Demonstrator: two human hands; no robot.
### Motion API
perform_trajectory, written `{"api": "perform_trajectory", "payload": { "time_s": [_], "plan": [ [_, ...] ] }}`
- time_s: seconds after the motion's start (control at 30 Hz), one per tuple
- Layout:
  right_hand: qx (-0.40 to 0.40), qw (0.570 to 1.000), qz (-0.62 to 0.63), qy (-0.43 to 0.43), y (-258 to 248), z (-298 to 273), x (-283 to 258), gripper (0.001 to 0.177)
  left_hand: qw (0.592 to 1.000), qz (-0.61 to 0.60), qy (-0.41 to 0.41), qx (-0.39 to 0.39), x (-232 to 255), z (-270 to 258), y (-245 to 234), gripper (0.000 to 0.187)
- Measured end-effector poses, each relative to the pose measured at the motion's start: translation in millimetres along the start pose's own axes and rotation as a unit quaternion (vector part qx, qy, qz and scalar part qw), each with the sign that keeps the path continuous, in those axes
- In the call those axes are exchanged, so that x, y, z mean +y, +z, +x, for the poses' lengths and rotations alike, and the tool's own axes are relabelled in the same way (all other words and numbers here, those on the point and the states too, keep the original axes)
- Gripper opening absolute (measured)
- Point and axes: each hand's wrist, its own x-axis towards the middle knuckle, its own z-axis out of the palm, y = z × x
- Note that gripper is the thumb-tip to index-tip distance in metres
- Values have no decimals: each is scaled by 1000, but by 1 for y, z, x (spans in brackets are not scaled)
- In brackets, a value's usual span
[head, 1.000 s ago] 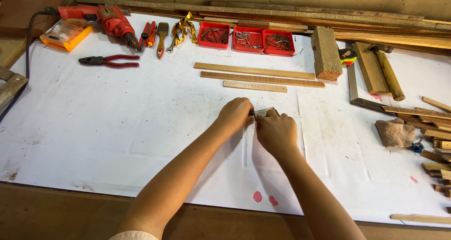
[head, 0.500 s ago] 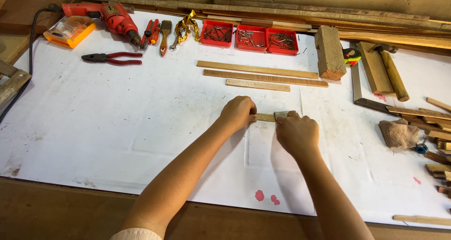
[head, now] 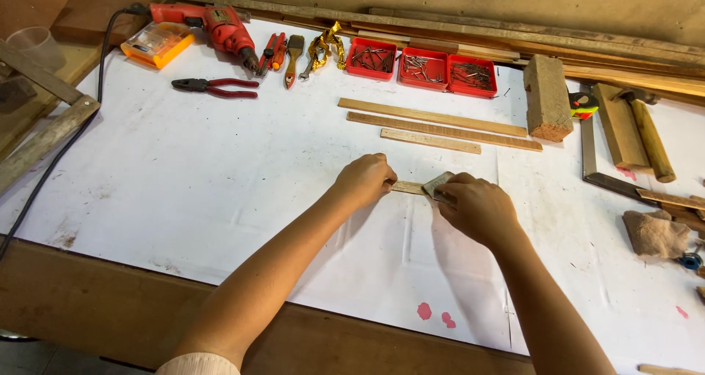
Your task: Sanding thin wooden strips with sandpaper on a workbench.
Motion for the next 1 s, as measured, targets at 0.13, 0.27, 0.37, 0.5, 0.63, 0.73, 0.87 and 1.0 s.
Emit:
{"api": "perform_trajectory", "payload": {
  "time_s": [0.13, 0.27, 0.37, 0.5, 0.63, 0.73, 0.87, 1.0],
  "plan": [
    [96, 983, 78, -132, -3, 7, 4, 38, 999, -31, 30, 29, -13, 9, 12, 15],
    [107, 962, 106, -227, 4, 10, 5, 32, 996, -62, -43, -52, -18, 16, -4, 16],
    [156, 953, 45, -255, 11, 6, 6, 26, 995, -73, -55, -38, -21, 14, -14, 14],
    [137, 963, 50, -227, 23, 8, 5, 21, 990, -78, -106, -57, -14, 9, -33, 13],
    [161, 948, 96, -256, 31, 21, -19, 21, 992, -66, -80, -77, -27, 22, -23, 13],
    [173, 943, 94, -269, 36, 31, -38, 24, 990, -55, -84, -97, -39, 23, -21, 19],
    [160, 942, 92, -280, 36, 38, -37, 25, 991, -24, -111, -67, -30, 14, -39, 19],
    [142, 945, 71, -285, 30, 34, -21, 26, 990, 15, -124, -70, -39, 17, -30, 21]
  ]
}}
